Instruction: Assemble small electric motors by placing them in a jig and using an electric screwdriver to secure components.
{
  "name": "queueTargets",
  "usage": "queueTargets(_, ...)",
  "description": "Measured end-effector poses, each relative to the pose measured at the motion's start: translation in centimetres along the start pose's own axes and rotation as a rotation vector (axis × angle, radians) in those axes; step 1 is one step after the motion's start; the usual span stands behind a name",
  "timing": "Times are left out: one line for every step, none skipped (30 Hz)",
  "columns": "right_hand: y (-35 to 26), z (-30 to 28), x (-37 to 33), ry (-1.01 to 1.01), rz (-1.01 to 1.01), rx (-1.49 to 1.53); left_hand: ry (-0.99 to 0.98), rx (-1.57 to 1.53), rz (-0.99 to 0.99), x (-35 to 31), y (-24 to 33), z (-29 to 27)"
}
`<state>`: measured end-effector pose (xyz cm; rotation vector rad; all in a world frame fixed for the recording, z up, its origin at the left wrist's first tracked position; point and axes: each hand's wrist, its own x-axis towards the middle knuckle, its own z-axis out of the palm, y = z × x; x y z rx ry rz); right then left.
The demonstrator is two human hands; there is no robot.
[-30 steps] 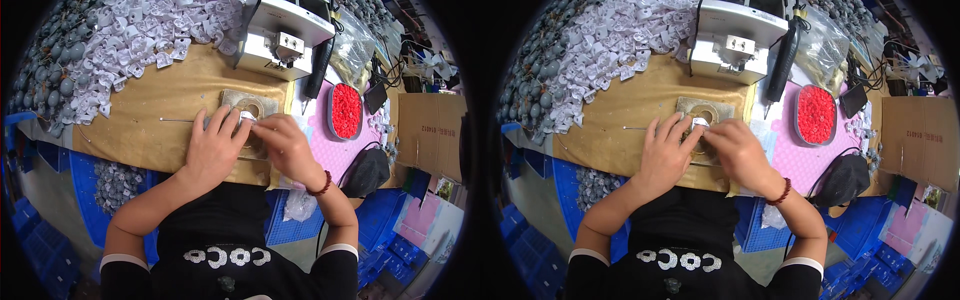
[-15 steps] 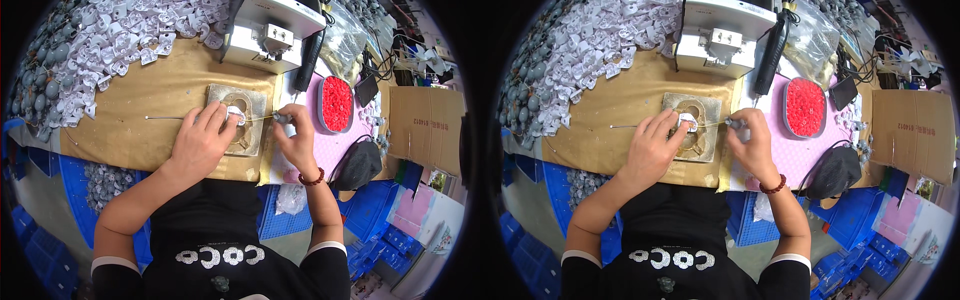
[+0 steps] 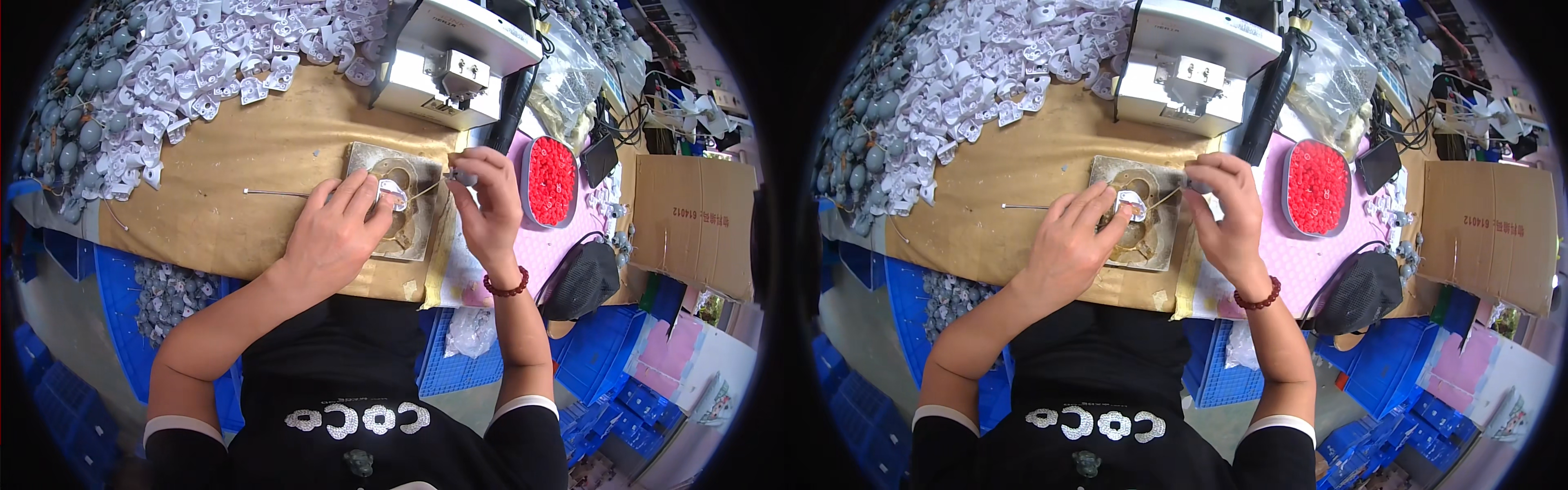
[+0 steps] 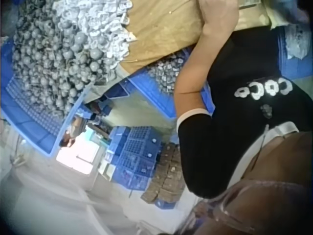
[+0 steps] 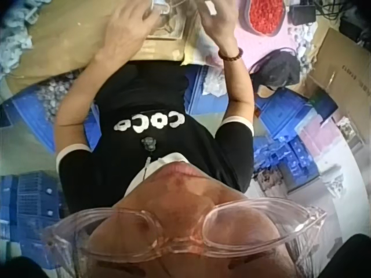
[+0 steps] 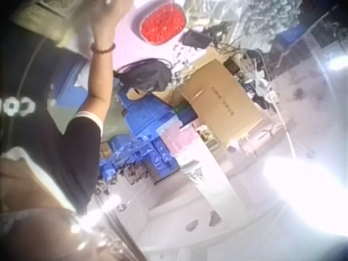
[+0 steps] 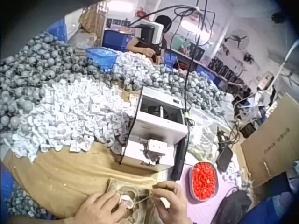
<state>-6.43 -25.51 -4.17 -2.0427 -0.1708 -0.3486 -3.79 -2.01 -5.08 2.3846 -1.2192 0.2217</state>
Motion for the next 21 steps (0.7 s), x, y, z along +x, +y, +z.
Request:
queueTargets(0.4, 0.3, 0.0, 0.049, 0.131, 0.282, 0.006, -0.003, 0.006, 0.1, 0.0, 0.0)
queueTargets(0.5, 0.8, 0.3, 0.093, 0.261, 0.572, 0.009, 0.001, 0.007, 0.0, -0.1, 0.0)
queueTargets(0.4, 1.0, 0.8, 0.091, 0.307, 0.79, 0.011, 0.004, 0.008, 0.0, -0.1, 0.1)
queueTargets(-0.1, 1.1, 1.1, 0.116, 0.41, 0.959, 0.009, 0.009, 0.007, -0.1, -0.2, 0.0)
queueTargets(-0.2, 0.9, 1.4, 0.031, 0.488, 1.079, 0.009, 0.009, 0.009, 0.0, -0.2, 0.0)
queueTargets(-0.2, 0.7, 1.6, -0.057, 0.566, 1.198, 0.01, 0.01, 0.012, 0.1, -0.3, 0.0)
queueTargets(-0.1, 0.6, 1.7, -0.126, 0.586, 1.151, 0.013, -0.001, 0.013, 0.1, -0.4, 0.0)
queueTargets(0.1, 0.6, 1.8, -0.194, 0.606, 1.103, 0.016, -0.013, 0.015, 0.0, -0.5, 0.2)
queueTargets(0.3, 0.6, 1.8, -0.26, 0.625, 1.055, 0.019, -0.026, 0.017, 0.0, -0.7, 0.2)
queueTargets(0.6, 0.8, 1.8, -0.283, 0.543, 0.875, 0.016, -0.039, 0.019, 0.1, -0.8, 0.3)
queueTargets(0.8, 1.1, 1.8, -0.301, 0.46, 0.696, 0.012, -0.053, 0.024, 0.2, -1.0, 0.2)
queueTargets(0.8, 1.5, 1.7, -0.315, 0.377, 0.517, 0.008, -0.068, 0.029, 0.2, -1.1, 0.1)
queueTargets(0.7, 1.8, 1.8, -0.303, 0.272, 0.235, 0.004, -0.08, 0.031, 0.2, -1.2, 0.1)
queueTargets(0.5, 2.0, 1.9, -0.297, 0.219, 0.15, 0.0, -0.09, 0.031, 0.1, -1.4, 0.0)
queueTargets(0.2, 2.2, 2.0, -0.29, 0.166, 0.064, -0.003, -0.1, 0.032, 0.1, -1.5, 0.0)
queueTargets(0.1, 2.3, 2.0, -0.282, 0.113, -0.022, 0.002, -0.101, 0.035, 0.2, -1.6, 0.0)
queueTargets(0.1, 2.4, 1.9, -0.262, 0.119, -0.04, 0.005, -0.102, 0.035, 0.2, -1.6, 0.1)
queueTargets(0.1, 2.4, 2.0, -0.264, 0.074, -0.102, 0.008, -0.104, 0.035, 0.2, -1.7, 0.1)
queueTargets(-0.1, 2.5, 2.1, -0.266, 0.03, -0.164, 0.006, -0.122, 0.017, 0.1, -1.7, 0.2)
queueTargets(-0.2, 2.5, 2.2, -0.266, -0.015, -0.227, 0.003, -0.14, 0.0, 0.1, -1.7, 0.2)
queueTargets(-0.1, 2.5, 2.1, -0.255, -0.02, -0.289, 0.001, -0.158, -0.017, 0.1, -1.6, 0.1)
